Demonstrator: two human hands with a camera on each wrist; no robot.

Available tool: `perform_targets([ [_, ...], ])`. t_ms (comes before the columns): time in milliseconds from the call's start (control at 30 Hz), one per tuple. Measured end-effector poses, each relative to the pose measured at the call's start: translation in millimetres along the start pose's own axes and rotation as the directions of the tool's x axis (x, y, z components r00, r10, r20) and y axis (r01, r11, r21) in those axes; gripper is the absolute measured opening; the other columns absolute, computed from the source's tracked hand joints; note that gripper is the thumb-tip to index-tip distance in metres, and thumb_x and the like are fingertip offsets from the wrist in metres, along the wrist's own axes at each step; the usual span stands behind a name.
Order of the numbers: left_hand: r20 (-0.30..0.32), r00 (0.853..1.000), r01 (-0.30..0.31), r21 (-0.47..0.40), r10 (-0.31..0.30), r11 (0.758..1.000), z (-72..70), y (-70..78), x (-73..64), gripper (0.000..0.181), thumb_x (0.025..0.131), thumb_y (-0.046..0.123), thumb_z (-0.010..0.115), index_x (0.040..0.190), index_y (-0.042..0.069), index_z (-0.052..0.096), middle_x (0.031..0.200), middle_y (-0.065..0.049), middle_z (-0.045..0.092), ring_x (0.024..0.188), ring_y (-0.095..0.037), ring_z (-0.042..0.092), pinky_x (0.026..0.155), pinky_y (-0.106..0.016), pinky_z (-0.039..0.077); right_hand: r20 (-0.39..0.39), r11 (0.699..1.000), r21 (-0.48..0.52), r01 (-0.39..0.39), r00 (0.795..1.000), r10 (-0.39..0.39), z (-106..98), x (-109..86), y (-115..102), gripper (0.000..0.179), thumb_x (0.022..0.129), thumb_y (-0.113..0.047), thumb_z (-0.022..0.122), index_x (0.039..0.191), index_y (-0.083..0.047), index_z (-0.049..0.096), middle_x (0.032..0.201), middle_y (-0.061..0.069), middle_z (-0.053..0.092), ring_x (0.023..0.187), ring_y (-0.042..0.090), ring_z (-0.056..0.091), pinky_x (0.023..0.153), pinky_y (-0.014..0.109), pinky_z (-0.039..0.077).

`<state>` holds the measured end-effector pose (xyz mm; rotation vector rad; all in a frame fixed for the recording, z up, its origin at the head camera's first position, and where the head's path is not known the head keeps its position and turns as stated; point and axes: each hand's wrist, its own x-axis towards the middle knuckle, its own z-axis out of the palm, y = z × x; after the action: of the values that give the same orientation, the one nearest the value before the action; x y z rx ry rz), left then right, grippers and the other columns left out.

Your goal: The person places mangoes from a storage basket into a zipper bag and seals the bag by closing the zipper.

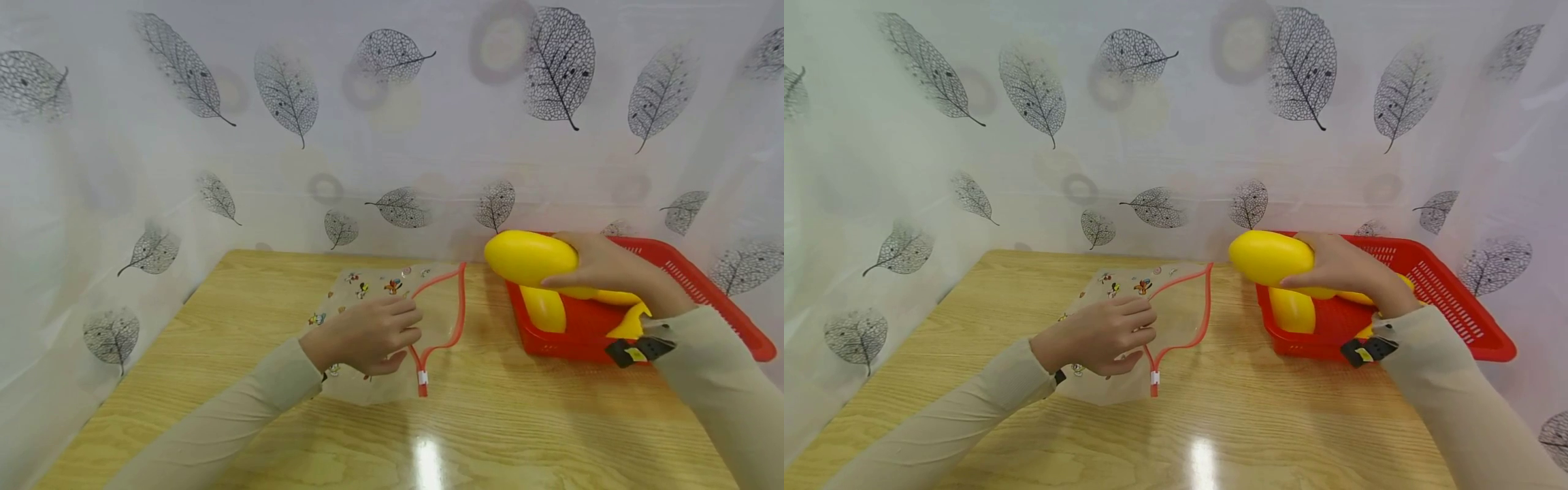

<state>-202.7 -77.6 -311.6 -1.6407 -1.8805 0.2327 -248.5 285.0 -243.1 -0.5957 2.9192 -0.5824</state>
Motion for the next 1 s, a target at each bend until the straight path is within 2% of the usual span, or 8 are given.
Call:
perform_targets([
  [167,0.001,1.000,-0.001,-0.014,0.001,1.000,0.8,-0.4,0.3,0.012,0.076,0.027,0.058,0.073,0.016,0.054,0.076,0.003,0.052,0.074,-0.014,0.048,0.077,-0.026,0.044,0.020,1.000,-0.002,0.018,1.000,-0.018,4.5,-2.9,-12.0,0.055,0.074,-0.047,0.073,0.114,-0.016,0.052,0.092,0.003,0.059,0.084,0.020,0.053,0.073,0.033,0.044],
  [400,-0.007,1.000,0.004,-0.020,-0.004,1.000,1.0,-0.4,1.4,0.015,0.077,0.029,0.058,0.072,0.016,0.053,0.075,0.003,0.051,0.073,-0.014,0.046,0.074,-0.026,0.042,0.035,0.996,0.003,0.092,0.995,-0.092,9.2,-7.3,-26.0,0.051,0.075,-0.046,0.072,0.113,-0.018,0.053,0.090,0.000,0.057,0.083,0.018,0.052,0.074,0.033,0.043],
  [667,-0.015,1.000,0.007,-0.012,-0.007,1.000,1.1,-0.4,1.7,0.016,0.077,0.031,0.058,0.071,0.016,0.054,0.075,0.003,0.051,0.073,-0.014,0.046,0.073,-0.026,0.041,0.049,0.990,0.051,0.134,0.989,-0.137,14.3,-8.8,-33.3,0.048,0.074,-0.041,0.074,0.111,-0.018,0.053,0.088,0.000,0.056,0.079,0.017,0.053,0.070,0.032,0.045],
  [1000,-0.008,1.000,0.007,-0.016,-0.007,1.000,0.6,0.0,2.1,0.017,0.078,0.032,0.057,0.072,0.016,0.055,0.075,0.003,0.052,0.076,-0.015,0.048,0.080,-0.026,0.044,0.067,0.984,0.045,0.173,0.982,-0.176,21.8,-7.4,-40.0,0.052,0.071,-0.039,0.077,0.113,-0.019,0.054,0.086,-0.002,0.057,0.073,0.015,0.054,0.065,0.028,0.047],
])
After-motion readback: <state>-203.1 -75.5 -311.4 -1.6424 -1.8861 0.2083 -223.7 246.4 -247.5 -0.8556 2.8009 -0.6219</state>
